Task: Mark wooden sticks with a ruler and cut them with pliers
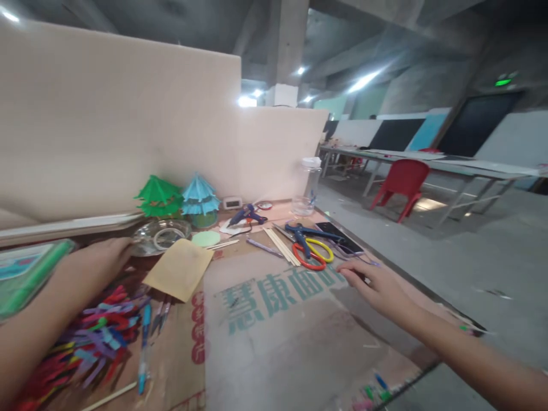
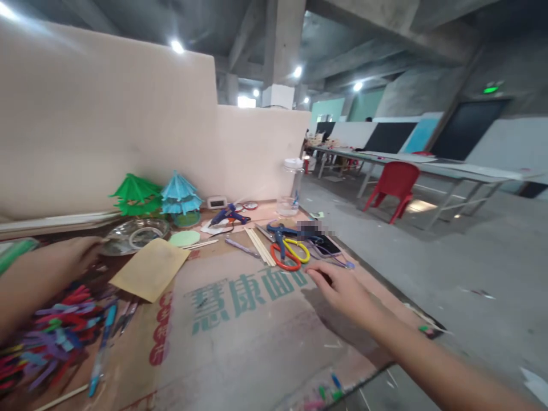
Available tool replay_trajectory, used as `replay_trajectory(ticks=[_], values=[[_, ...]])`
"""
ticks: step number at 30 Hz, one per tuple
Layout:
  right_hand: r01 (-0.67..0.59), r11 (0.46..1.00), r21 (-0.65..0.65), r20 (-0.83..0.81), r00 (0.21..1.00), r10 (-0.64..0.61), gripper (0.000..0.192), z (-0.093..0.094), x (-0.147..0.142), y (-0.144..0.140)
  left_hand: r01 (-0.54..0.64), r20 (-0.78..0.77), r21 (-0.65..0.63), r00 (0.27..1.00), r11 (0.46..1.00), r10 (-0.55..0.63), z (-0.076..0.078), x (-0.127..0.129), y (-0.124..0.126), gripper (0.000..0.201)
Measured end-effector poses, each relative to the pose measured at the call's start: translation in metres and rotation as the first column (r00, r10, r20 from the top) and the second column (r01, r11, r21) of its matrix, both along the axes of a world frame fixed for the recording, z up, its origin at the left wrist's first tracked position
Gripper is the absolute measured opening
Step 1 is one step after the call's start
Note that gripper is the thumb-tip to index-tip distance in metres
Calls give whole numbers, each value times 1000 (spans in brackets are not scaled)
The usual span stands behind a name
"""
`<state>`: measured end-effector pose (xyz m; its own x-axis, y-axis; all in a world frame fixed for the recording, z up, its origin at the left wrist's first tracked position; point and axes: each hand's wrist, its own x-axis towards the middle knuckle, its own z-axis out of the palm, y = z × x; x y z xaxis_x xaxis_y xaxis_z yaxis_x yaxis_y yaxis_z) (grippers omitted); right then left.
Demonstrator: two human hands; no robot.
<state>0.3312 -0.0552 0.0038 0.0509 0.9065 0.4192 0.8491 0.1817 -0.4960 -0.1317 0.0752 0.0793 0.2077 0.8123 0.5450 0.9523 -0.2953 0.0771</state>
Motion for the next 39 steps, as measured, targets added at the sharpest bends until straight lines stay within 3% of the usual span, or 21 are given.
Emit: replay_trajectory(ticks=[2,4,7,10,14,17,19,22,25,28,30,34,35,38,39], values=[[-134,991,22,-24,991,134,33,15,-25,19,20,79,-19,997,1000,-18,0,8,20,26],[-254,967,28,-43,966,255,32,32,-55,41,-19,208,55,978,998,8,7,10,28,21],[-414,910,11,-70,908,414,34,53,-103,67,-34,412,196,910,980,-51,30,17,10,28],[-548,836,28,-132,827,546,34,67,-144,81,32,593,269,782,963,-192,53,42,-18,37],[-657,751,-69,-313,729,609,42,69,-180,84,249,765,164,579,955,-282,60,81,-35,36],[-739,666,-100,-446,632,634,41,61,-191,79,393,848,91,451,915,-278,51,99,-34,33],[-785,609,-111,-514,570,641,46,56,-193,75,477,916,82,310,875,-255,45,105,-31,31],[-810,562,-167,-543,552,633,53,48,-193,69,535,966,115,135,837,-219,38,109,-31,32],[-795,578,-183,-544,572,614,56,38,-194,69,530,970,105,131,841,-204,34,115,-35,34],[-811,580,-73,-595,502,628,46,22,-199,71,539,981,80,105,839,-161,29,122,-39,36],[-808,588,-32,-601,486,635,37,11,-202,73,527,991,105,17,844,-134,27,125,-40,37],[-700,708,-91,-559,625,545,28,0,-204,74,484,983,170,-150,859,-110,29,121,-38,39],[-708,699,-101,-543,628,557,26,1,-204,73,478,981,170,-168,862,-101,30,119,-37,40],[-828,556,-79,-539,504,675,39,8,-204,70,474,983,153,-164,867,-83,31,115,-35,41],[-844,532,-67,-553,475,684,46,10,-204,69,480,986,146,-147,865,-85,30,115,-36,40]])
